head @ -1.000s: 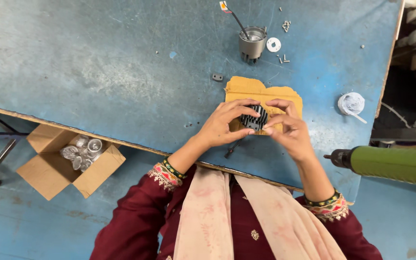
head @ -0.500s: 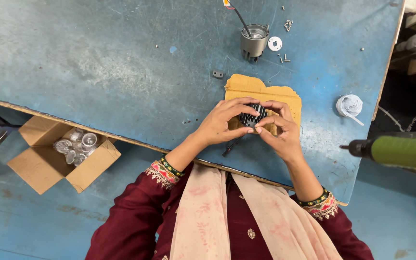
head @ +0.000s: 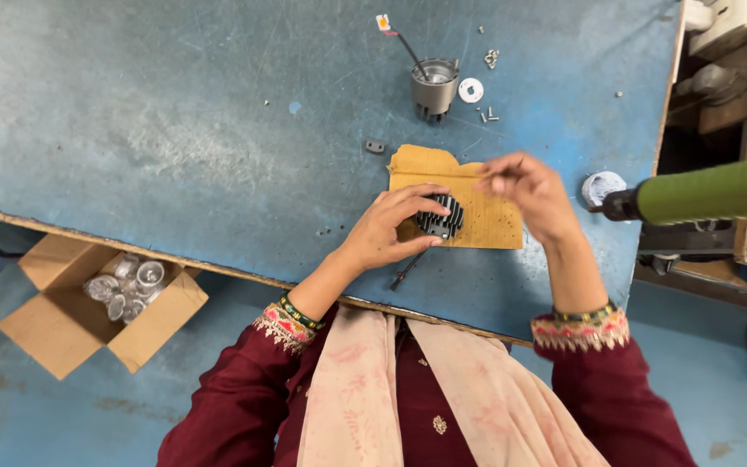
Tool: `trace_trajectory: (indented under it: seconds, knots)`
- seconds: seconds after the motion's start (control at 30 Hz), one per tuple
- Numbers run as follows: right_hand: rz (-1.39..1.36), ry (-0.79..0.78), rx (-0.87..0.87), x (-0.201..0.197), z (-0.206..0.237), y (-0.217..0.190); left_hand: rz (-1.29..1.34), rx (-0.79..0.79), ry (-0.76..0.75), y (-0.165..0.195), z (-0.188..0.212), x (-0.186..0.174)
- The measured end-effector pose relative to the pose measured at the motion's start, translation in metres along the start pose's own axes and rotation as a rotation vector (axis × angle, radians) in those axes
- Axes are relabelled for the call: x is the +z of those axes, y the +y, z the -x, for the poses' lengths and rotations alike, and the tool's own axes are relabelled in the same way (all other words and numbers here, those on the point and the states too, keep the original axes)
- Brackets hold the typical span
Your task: The person places a small LED disc and white ring into a metal bulb housing on the workbench, presses the parts into place, then uses a green electric screwdriver to drive screws into the housing. They then fit a black finned heat sink onto the assembly and drive more screws with the electric screwdriver to secure it.
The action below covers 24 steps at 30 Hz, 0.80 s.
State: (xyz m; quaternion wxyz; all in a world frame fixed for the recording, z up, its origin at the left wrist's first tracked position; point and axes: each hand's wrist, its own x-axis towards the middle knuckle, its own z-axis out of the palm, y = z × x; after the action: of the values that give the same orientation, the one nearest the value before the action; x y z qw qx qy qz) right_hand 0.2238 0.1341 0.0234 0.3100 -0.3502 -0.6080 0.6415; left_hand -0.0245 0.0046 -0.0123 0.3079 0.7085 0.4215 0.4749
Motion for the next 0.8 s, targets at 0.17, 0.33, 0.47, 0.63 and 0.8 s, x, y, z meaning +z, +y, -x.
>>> trace_trajectory:
  seconds: [0.17,0.33,0.47,0.63,0.8]
  knots:
    - [0.595,0.414,-0.093,0.015,-0.050,-0.018,0.008,0.000,-0.003,0.000,-0.001,0.000]
    - [1.055,0.456,-0.312,0.033,-0.064,-0.021,0.001,0.008,0.006,-0.002,0.000,0.001]
    - [0.989,0.443,-0.293,0.033,-0.065,-0.022,0.010,0.027,0.015,-0.005,0.000,0.002]
    - [0.978,0.426,-0.282,0.029,-0.070,-0.020,0.021,0.023,0.018,-0.004,-0.001,0.003]
    - [0.214,0.189,-0.102,0.026,-0.051,-0.015,0.029,0.006,0.009,-0.002,0.000,0.003]
